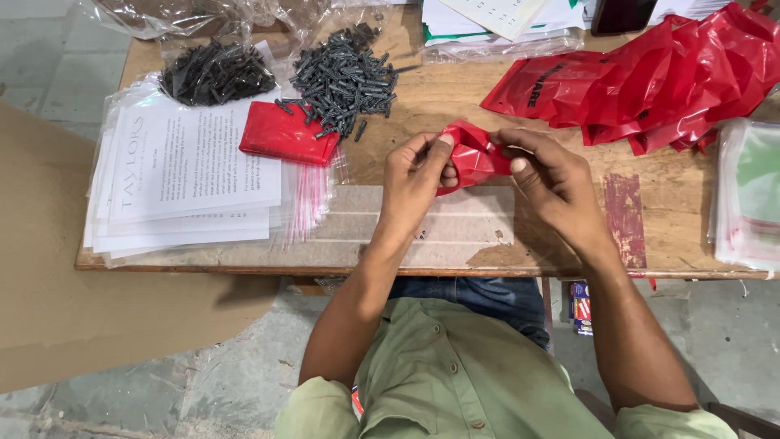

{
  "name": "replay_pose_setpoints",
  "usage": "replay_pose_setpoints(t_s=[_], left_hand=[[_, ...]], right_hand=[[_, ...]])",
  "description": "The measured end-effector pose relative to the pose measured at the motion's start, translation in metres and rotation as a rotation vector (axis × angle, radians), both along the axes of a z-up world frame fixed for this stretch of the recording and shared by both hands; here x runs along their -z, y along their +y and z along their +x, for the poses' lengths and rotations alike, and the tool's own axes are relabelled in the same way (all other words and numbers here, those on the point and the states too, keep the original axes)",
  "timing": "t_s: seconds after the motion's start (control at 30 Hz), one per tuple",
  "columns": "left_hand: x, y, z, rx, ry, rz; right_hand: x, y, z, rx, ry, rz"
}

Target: Packaging plastic wall anchors into red bags.

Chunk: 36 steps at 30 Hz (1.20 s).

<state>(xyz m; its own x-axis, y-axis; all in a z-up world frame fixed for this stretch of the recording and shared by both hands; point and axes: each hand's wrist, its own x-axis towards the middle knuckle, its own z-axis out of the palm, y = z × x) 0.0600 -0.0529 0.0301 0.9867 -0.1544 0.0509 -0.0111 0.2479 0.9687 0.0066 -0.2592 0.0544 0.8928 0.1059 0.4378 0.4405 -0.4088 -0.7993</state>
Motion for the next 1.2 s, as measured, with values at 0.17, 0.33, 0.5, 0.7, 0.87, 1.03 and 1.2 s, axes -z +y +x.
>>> replay_pose_setpoints(t_s=[0.17, 0.33, 0.5, 0.7, 0.87, 1.03, 1.2], left_hand=[[0.004, 0.001, -0.001, 0.024, 0.02, -0.066], [0.006, 0.002, -0.001, 0.029, 0.01, -0.108], [0.003, -0.006, -0.005, -0.095, -0.345, 0.234], [0.001, -0.004, -0.011, 0.187, -0.226, 0.08], [0.013, 0.001, -0.013, 0.072, -0.414, 0.238], [0.026, 0.007, -0.018, 0.08, -0.328, 0.341], [0.028, 0.009, -0.026, 0.048, -0.418, 0.434]], right_hand=[[0.018, -0.005, 0.004, -0.088, -0.009, 0.319], [0.014, -0.001, -0.002, -0.076, -0.022, 0.252], [0.003, 0.031, 0.0, 0.127, -0.117, -0.251], [-0.009, 0.022, 0.043, 0.037, -0.104, -0.25], [-0.016, -0.04, 0.103, 0.021, -0.097, 0.054], [-0.038, -0.115, 0.086, -0.059, -0.097, 0.138], [-0.05, -0.165, 0.035, -0.022, 0.253, 0.213]])
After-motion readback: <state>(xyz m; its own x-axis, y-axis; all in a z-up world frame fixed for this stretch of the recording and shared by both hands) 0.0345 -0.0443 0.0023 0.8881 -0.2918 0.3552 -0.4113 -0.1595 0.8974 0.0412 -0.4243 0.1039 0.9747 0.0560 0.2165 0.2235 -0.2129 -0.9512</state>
